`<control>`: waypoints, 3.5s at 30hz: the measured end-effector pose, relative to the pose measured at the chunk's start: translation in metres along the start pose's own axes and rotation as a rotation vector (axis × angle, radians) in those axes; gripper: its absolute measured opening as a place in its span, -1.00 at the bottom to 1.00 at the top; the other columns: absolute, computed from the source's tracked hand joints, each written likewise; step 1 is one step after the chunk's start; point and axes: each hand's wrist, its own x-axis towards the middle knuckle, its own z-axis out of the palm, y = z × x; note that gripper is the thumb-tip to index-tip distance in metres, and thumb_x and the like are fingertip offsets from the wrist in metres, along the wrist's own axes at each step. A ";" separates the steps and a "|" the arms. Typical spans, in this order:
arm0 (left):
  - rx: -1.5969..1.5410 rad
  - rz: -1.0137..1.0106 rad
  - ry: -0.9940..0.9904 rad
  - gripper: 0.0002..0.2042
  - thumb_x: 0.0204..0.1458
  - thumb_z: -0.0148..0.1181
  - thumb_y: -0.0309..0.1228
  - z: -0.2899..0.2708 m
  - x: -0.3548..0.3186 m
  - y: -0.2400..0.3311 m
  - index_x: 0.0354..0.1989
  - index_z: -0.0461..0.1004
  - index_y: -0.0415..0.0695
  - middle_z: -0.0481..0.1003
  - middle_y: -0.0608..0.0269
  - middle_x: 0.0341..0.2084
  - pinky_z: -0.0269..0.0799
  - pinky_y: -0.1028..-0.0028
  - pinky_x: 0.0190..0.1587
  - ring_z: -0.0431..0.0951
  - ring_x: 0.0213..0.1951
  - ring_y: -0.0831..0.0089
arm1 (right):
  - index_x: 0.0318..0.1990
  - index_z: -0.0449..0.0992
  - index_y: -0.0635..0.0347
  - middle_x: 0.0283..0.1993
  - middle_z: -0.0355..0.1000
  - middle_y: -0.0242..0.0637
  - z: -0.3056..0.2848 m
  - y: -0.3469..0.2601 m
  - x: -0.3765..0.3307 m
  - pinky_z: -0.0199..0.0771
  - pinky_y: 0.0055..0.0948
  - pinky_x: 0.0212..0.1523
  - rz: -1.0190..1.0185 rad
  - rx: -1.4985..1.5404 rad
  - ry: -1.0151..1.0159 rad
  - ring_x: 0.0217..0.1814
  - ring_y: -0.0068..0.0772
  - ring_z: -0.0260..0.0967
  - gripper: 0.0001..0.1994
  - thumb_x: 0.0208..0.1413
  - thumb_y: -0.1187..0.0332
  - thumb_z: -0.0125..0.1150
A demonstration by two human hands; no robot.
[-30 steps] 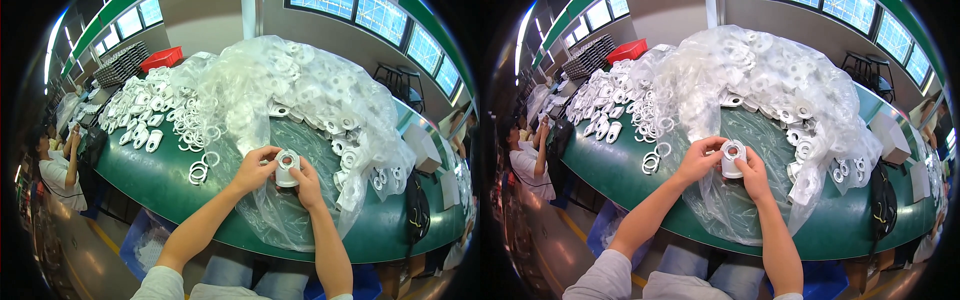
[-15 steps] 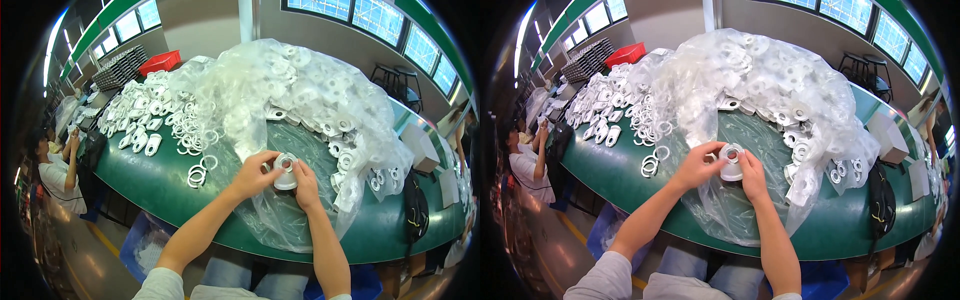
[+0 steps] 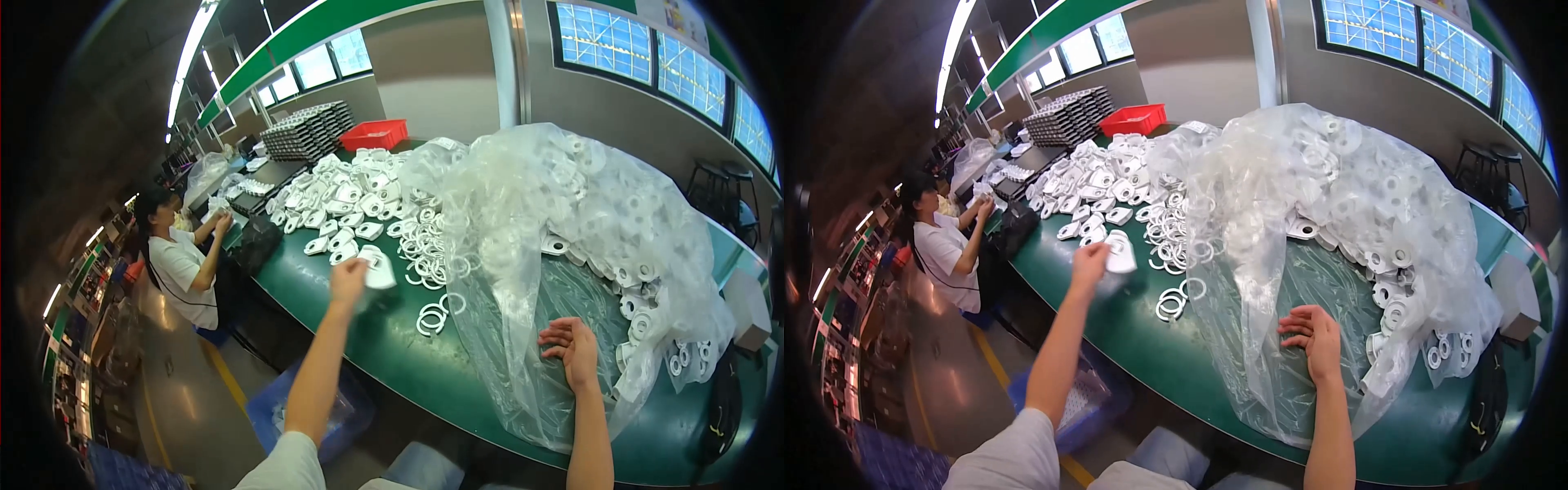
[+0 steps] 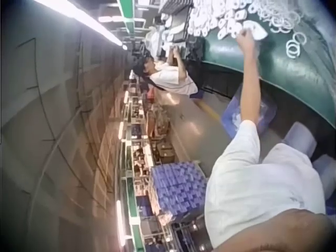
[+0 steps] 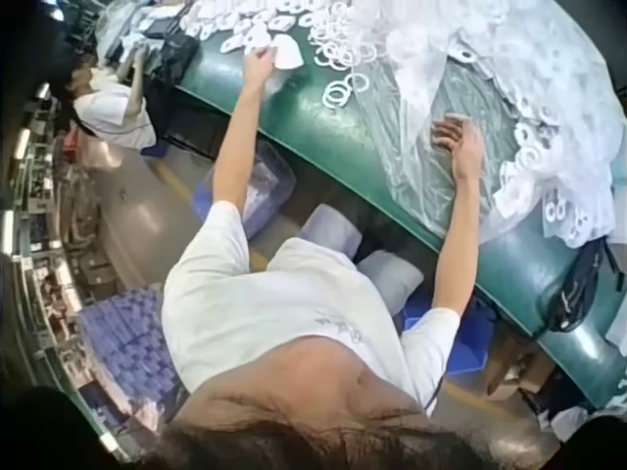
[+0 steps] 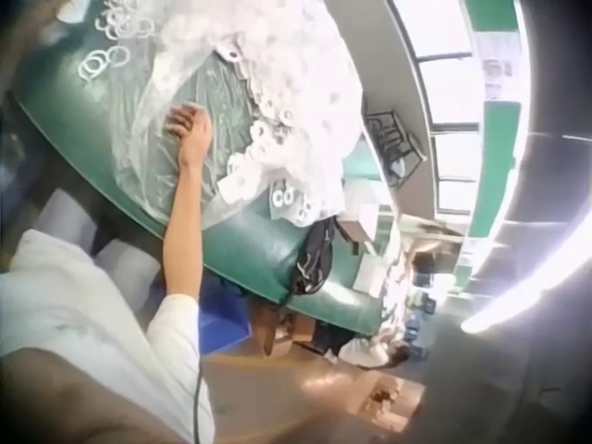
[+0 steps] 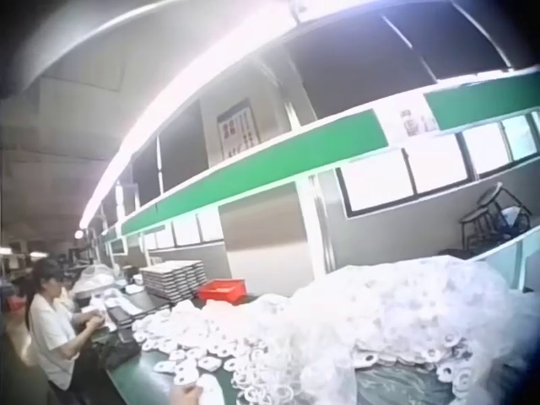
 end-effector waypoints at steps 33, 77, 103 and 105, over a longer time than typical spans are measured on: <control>0.186 0.952 -0.214 -0.88 -0.05 0.15 -0.37 0.255 -0.136 0.206 -0.48 0.49 -0.16 0.48 0.14 -0.50 0.36 0.22 -0.36 0.48 -0.41 0.14 | 0.19 0.13 0.25 0.08 0.28 -0.09 -0.014 0.014 0.009 0.45 -0.39 -0.09 -0.284 -0.076 0.301 0.07 -0.31 0.31 -0.49 0.04 0.58 0.03; 0.264 1.181 -0.503 -0.48 -0.39 0.29 -0.54 0.187 -0.206 0.177 -0.08 0.47 -0.17 0.47 0.24 -0.06 0.43 0.32 -0.11 0.43 -0.13 0.16 | -0.04 0.31 0.22 -0.18 0.36 -0.29 -0.014 0.011 0.008 0.47 -0.54 -0.30 -0.234 0.061 0.184 -0.19 -0.51 0.36 -0.69 0.00 0.55 0.01; 0.451 0.738 -0.657 -0.89 -0.15 0.25 -0.48 0.037 -0.089 0.086 -0.40 0.59 -0.08 0.45 0.25 -0.44 0.35 0.37 -0.20 0.42 -0.25 0.26 | 0.04 0.18 0.26 -0.30 0.47 0.06 -0.005 -0.007 0.001 0.43 -0.49 -0.60 -0.048 0.000 0.088 -0.45 -0.22 0.48 -0.73 0.23 0.35 -0.20; 0.514 0.808 -0.705 -0.92 -0.14 0.26 -0.46 0.037 -0.077 0.086 -0.42 0.58 -0.09 0.42 0.24 -0.44 0.35 0.36 -0.19 0.40 -0.22 0.27 | 0.03 0.19 0.26 -0.30 0.47 0.05 -0.004 -0.008 0.001 0.43 -0.48 -0.60 -0.043 0.014 0.092 -0.45 -0.22 0.48 -0.73 0.23 0.35 -0.21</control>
